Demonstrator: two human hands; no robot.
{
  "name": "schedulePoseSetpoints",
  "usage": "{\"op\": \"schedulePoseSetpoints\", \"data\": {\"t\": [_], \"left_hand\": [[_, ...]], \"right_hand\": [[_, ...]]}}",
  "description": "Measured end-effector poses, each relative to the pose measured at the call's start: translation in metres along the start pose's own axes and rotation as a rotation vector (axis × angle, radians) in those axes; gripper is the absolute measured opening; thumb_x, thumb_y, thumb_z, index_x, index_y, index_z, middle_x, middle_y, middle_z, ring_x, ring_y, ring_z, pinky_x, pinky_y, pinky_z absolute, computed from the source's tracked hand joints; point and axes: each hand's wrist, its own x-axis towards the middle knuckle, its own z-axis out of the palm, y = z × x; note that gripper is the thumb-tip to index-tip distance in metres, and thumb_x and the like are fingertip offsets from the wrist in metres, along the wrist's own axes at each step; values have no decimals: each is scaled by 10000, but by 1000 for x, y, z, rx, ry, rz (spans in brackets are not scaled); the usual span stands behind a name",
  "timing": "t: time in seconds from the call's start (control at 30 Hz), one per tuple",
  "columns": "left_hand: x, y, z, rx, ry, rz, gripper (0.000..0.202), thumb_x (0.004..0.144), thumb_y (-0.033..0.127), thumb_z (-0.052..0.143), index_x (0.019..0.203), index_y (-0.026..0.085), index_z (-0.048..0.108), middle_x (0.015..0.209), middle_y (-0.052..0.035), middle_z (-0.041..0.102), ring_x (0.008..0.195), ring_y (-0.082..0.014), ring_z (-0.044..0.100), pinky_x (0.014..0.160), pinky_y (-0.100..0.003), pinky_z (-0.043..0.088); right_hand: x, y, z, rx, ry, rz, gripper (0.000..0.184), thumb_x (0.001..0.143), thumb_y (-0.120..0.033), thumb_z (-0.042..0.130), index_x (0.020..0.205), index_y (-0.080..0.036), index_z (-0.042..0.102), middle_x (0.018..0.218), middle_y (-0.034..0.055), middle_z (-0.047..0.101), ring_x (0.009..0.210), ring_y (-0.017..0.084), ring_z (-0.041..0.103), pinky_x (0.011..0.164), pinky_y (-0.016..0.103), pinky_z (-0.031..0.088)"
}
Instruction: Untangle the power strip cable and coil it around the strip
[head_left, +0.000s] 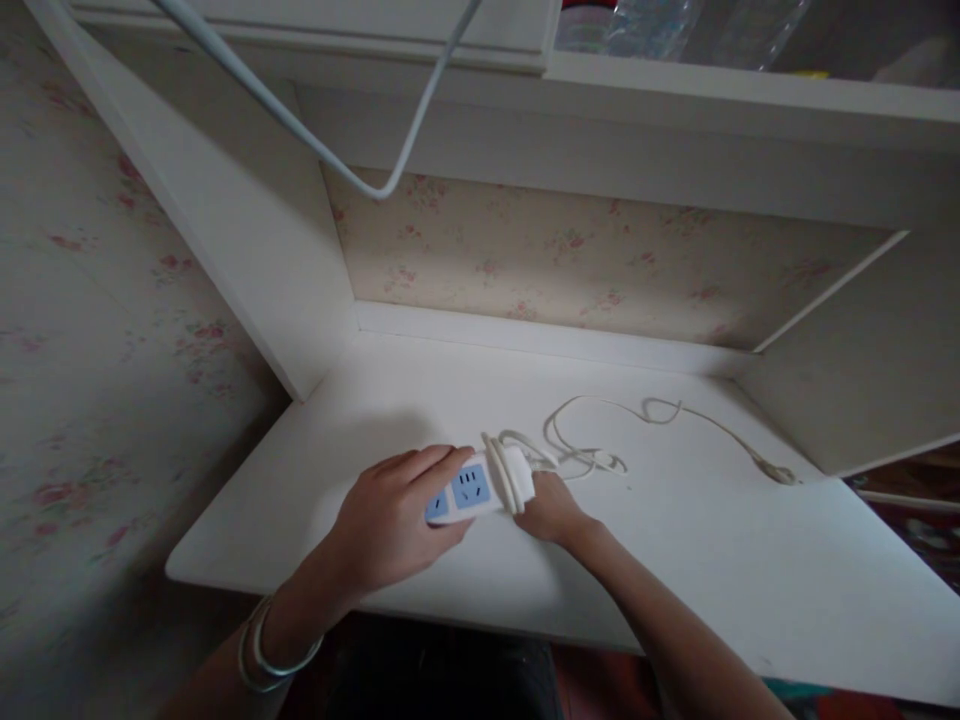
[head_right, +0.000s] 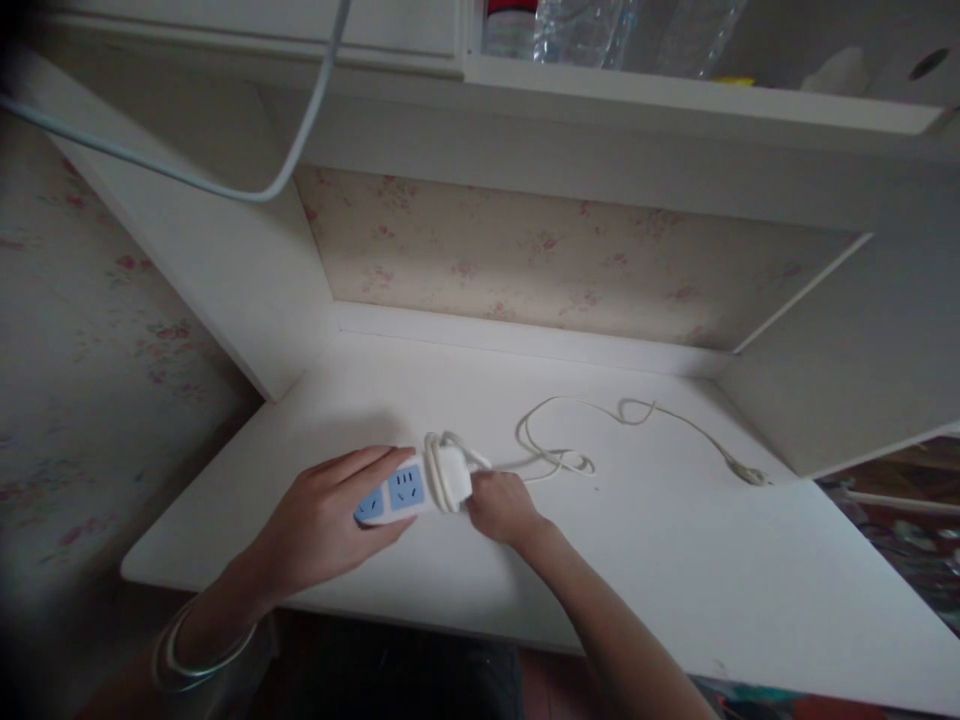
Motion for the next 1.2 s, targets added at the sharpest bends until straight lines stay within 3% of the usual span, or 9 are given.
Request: {"op": "schedulePoseSetpoints", "data": {"t": [0.07,0.17,0.3,0.43,0.6,0.8,0.9,1.0,1.2], "left_hand": [[7,-6,9,82,43,-119,489,829,330,596,1300,259,484,1202,-49,639,1004,-203,634,858,-311,514],[15,-13,26,220,13,-260,463,842,317,580,1292,250,496,1167,-58,650,968,-217,641,794,-305,512],[16,-13,45,335,-102,-301,433,852,268,550,1283,240,512,1090,-66,666,866,-217,649,742,-318,495],[12,-5,52,298,-209,-237,487,825,234,556,1306,272,486,1098,-43,666,866,-212,650,739,-317,496],[4,9,43,188,-334,-118,546,779,207,582,1307,298,479,1130,-17,662,887,-223,650,770,-344,509],[-8,28,21,13,-446,113,556,738,252,632,1277,307,507,1070,1,678,902,-224,640,803,-366,509],[-13,33,11,-54,-381,159,628,727,272,647,1326,305,465,1143,-4,661,936,-220,634,838,-374,506],[-16,33,5,-60,-299,207,682,738,275,638,1381,289,412,1199,-29,643,976,-227,626,866,-380,499],[-16,35,7,-97,-386,337,588,779,286,602,1348,269,456,1136,-41,666,905,-212,645,812,-363,511]], "right_hand": [[-12,-7,-1,-23,-31,-48,121,831,-170,527,831,-186,647,743,60,718,597,193,644,534,276,321],[-24,-15,-14,-73,2,-138,126,840,-146,506,870,-202,616,752,27,698,600,166,616,544,282,278],[-25,-13,-40,-120,168,-164,150,858,-144,502,867,-198,641,740,22,652,638,147,561,606,304,267],[-12,-2,-58,-136,343,-238,182,827,-123,525,904,-193,674,744,39,631,698,162,514,667,324,261],[15,8,-65,-90,391,-303,170,835,-139,533,887,-191,686,746,37,613,704,166,492,679,324,263],[42,25,-54,101,334,-226,274,853,-91,474,948,-206,704,767,27,621,729,156,547,707,280,335],[46,33,-43,161,285,-98,297,872,-96,444,970,-203,704,840,40,654,793,158,591,703,252,369],[42,31,-31,166,203,-59,291,867,-101,450,974,-208,699,901,41,678,835,160,617,703,240,385],[42,19,-24,141,176,-38,267,869,-147,467,980,-217,699,901,41,686,817,173,634,690,249,400]]}}
